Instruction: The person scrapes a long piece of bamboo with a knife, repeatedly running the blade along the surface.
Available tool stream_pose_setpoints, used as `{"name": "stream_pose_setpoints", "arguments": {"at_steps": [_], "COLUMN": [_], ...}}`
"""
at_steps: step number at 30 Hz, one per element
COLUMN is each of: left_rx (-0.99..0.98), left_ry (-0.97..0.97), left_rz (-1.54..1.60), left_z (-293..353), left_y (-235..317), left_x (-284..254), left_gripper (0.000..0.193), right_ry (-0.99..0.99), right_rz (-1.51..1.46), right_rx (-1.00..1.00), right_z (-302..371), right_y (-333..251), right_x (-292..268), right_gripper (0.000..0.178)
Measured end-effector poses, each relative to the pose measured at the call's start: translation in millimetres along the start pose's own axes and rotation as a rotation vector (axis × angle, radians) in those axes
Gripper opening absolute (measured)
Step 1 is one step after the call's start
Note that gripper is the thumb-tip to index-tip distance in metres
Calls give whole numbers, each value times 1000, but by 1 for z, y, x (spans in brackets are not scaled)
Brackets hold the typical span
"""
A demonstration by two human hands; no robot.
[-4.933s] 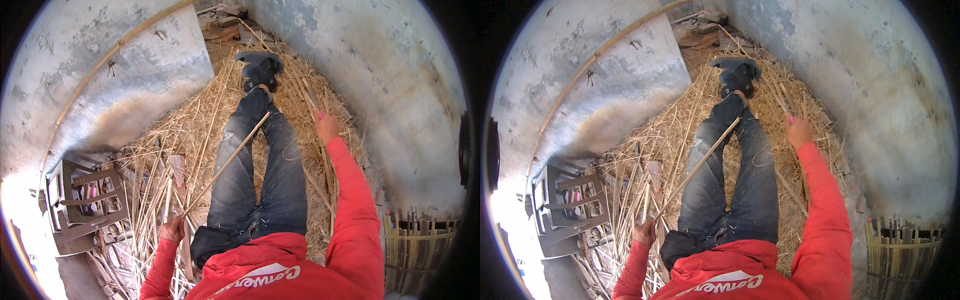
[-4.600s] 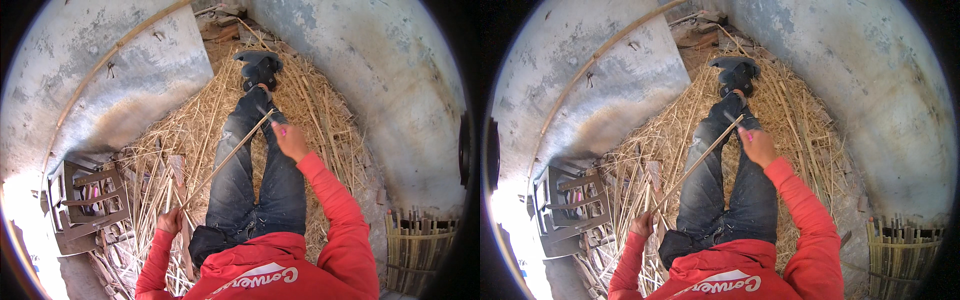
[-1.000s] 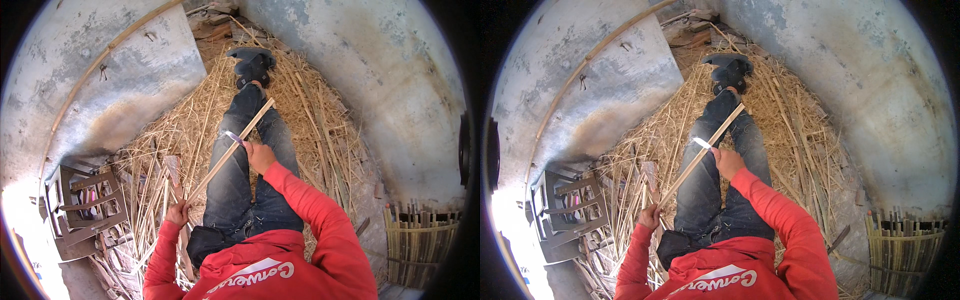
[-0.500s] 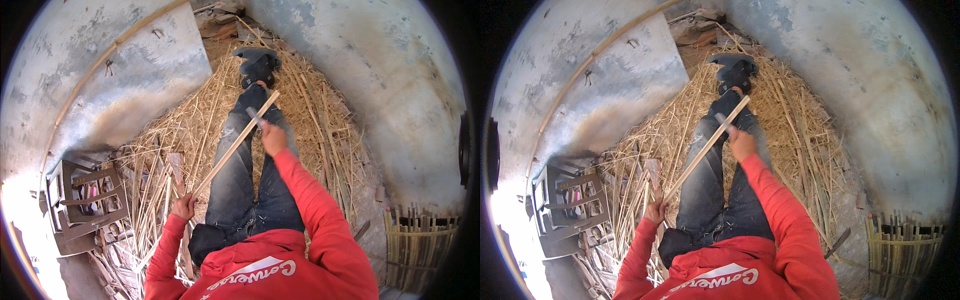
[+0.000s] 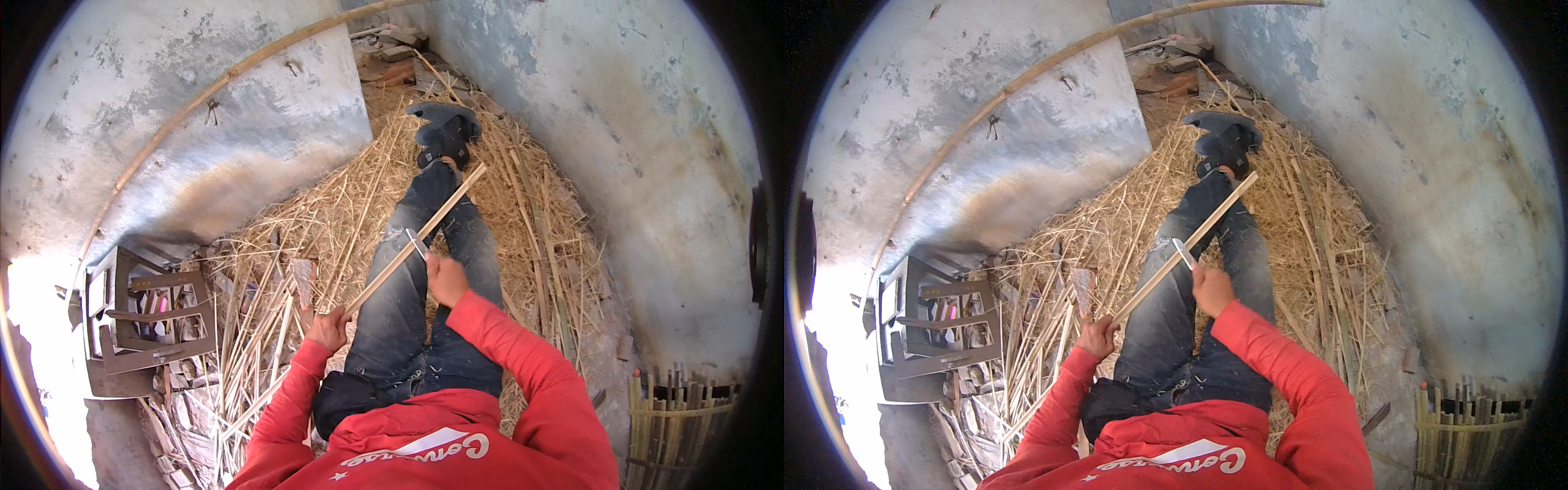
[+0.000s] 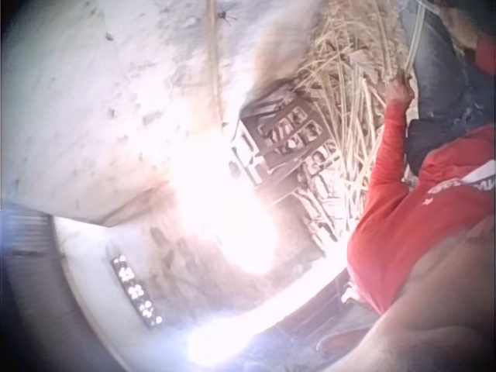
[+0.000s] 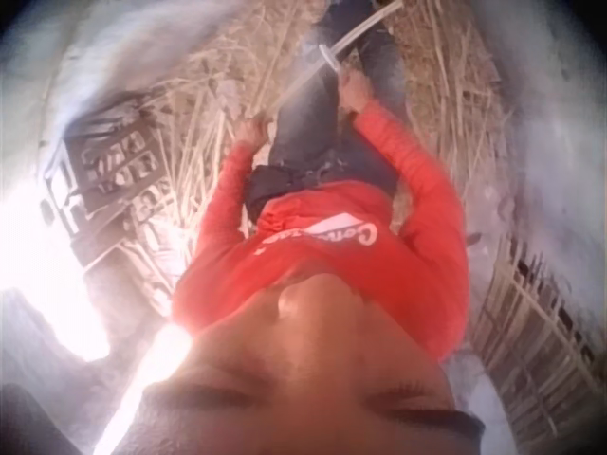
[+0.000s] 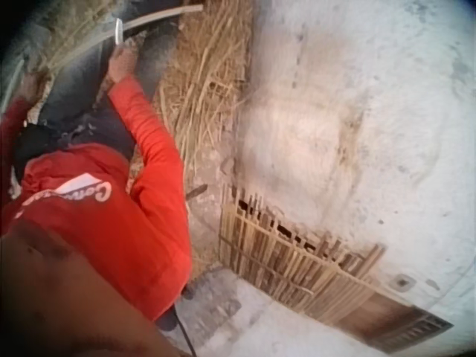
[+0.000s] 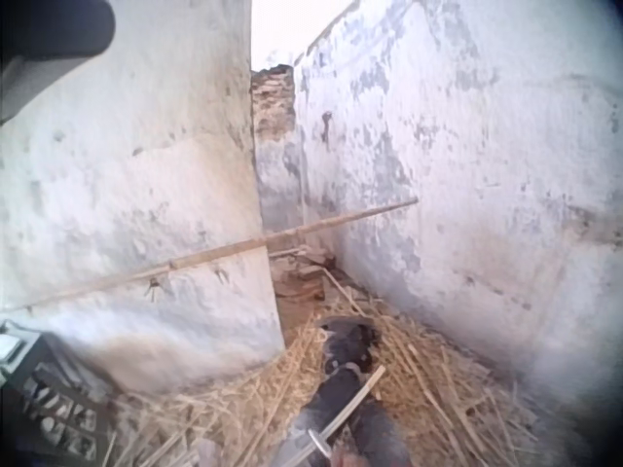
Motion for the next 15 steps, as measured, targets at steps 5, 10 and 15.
{"name": "stream_pose_setpoints", "arguments": {"at_steps": [5,10,15], "left_rx": [-18,-11,-22], "left_ry": [-8,1,-24], "left_rz": [-12,-122,-133], "left_z": [1,-18,-23], "left_y": [12,27,32], "left_x": [-7,-6,0], "left_gripper": [15,15,13], "right_ry": [-134,-309,33], "right_rz": [-116,-35,-39], "right_rx": [168,-55,37], "right_z": [-25,12,-35], "right_y": [9,-15,13], "right_x": [-37,1,-30], "right_gripper": [54,60,58]}}
Point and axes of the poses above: each hand's wrist, its own z-axis away from the middle knuckle, its own x-axis out of the palm, y = z × x, the point moved 2 cm from there along -z, towards the middle knuckle, and after that the axes turned 3 degrees about -y, right-handed, at the moved point
